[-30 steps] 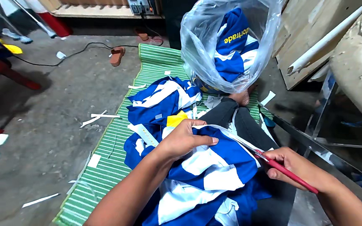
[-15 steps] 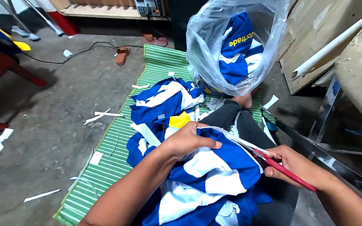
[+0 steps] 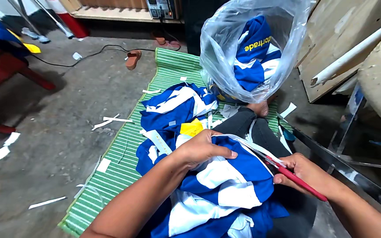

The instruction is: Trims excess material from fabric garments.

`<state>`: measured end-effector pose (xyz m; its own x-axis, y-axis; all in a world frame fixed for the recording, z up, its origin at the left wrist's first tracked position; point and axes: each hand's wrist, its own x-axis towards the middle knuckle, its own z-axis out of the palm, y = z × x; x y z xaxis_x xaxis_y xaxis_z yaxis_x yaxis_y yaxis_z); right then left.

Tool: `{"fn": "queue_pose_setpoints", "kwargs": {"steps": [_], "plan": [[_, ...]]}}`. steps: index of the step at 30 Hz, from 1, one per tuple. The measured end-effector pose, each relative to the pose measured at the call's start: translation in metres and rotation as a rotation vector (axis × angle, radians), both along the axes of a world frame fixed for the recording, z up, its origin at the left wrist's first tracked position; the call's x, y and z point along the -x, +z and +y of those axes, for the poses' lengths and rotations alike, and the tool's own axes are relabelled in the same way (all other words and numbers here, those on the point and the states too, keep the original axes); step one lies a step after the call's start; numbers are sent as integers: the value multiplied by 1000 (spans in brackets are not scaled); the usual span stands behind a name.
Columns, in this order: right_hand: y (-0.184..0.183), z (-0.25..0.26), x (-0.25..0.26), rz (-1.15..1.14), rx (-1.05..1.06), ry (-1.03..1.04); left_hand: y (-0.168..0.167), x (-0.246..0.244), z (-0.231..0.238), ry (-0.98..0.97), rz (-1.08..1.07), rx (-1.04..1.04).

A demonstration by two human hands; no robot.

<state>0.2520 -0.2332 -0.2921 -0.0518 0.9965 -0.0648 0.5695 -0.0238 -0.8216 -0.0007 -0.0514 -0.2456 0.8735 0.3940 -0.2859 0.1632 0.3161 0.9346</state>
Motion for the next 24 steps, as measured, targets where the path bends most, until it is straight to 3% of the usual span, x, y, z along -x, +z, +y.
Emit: {"fn": "queue_pose_setpoints", "kwargs": {"steps": [24], "plan": [[14, 9, 2, -73, 45, -10, 1, -5, 2, -158, 135, 32]]}}
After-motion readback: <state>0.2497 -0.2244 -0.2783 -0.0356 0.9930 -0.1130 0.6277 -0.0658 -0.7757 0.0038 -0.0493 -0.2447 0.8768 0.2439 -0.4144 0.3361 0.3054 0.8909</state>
